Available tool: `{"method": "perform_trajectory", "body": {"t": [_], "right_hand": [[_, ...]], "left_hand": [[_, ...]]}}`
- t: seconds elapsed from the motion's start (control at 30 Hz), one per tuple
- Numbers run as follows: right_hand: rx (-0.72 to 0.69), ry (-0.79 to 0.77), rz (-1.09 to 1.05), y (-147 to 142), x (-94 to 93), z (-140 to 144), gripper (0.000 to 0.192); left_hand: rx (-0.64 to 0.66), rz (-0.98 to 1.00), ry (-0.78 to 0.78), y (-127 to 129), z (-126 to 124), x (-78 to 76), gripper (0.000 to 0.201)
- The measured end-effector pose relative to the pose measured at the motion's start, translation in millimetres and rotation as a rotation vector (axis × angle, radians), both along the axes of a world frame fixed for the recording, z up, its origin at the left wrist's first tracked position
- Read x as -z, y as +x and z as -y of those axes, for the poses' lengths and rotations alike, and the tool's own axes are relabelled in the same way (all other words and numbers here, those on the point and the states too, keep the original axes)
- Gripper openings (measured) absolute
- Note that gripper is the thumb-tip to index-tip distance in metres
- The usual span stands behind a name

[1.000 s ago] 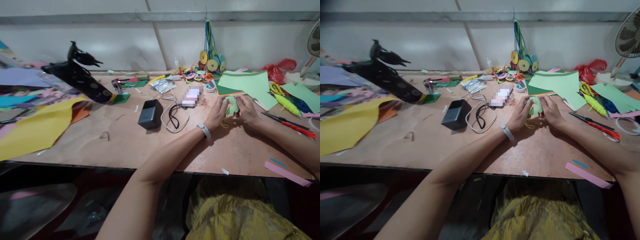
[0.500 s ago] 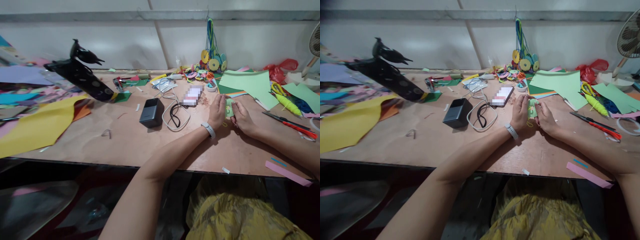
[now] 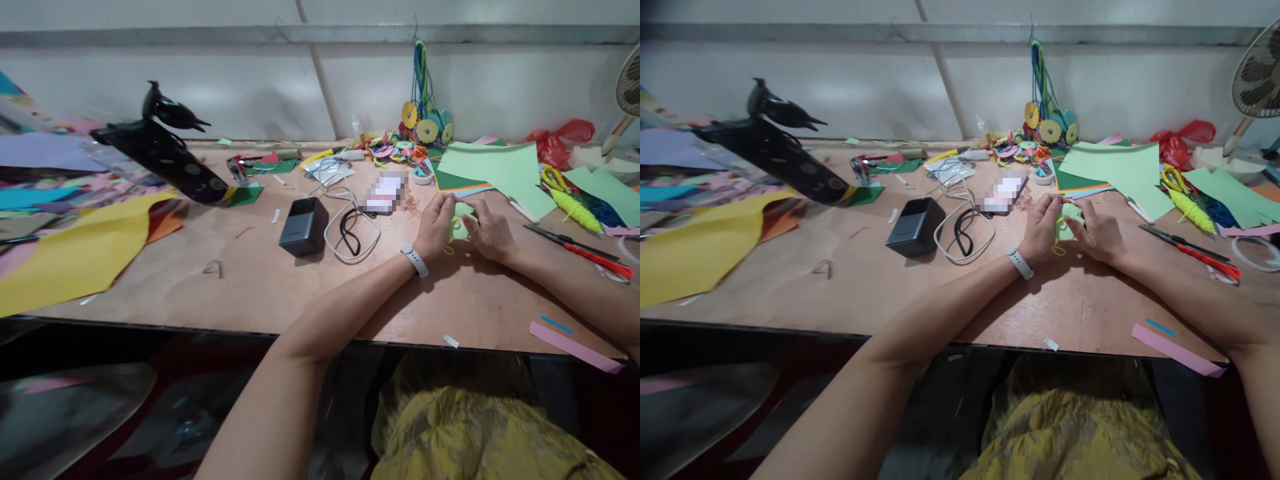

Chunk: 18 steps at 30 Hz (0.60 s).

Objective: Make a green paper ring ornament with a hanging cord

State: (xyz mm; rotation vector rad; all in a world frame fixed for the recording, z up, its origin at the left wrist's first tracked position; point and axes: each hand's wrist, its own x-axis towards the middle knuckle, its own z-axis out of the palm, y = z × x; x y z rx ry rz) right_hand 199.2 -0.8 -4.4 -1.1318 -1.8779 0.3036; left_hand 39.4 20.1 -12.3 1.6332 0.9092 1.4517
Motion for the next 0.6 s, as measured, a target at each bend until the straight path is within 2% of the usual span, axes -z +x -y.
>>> {"method": "perform_trajectory", "body": {"t": [0.13, 0.3, 0.4, 0.5, 0.6], "right_hand": [[-0.018, 0.178, 0.199, 11.7, 2.0, -9.4, 0.080], [-0.112, 0.253, 0.202, 15.6, 1.2, -15.1, 0.071], [-0.127, 0.207, 0.148, 14.1, -1.8, -14.9, 0.065], [-0.089, 0.128, 0.014, 8.1, -6.9, -10.8, 0.068], [-0.120, -0.099, -0.226, -0.2, -12.9, -4.4, 0.072]], "left_hand": [[0.067, 0.034, -0.055, 1.3, 4.8, -0.4, 0.035], [0.039, 0.056, -0.021, 7.2, 12.3, -1.2, 0.036], [0.024, 0.041, -0.016, 12.9, 13.5, 1.1, 0.045], [0.025, 0.040, 0.001, 15.1, 10.9, 3.4, 0.050], [0.074, 0.053, -0.028, 9.7, 2.6, 4.3, 0.051]]}}
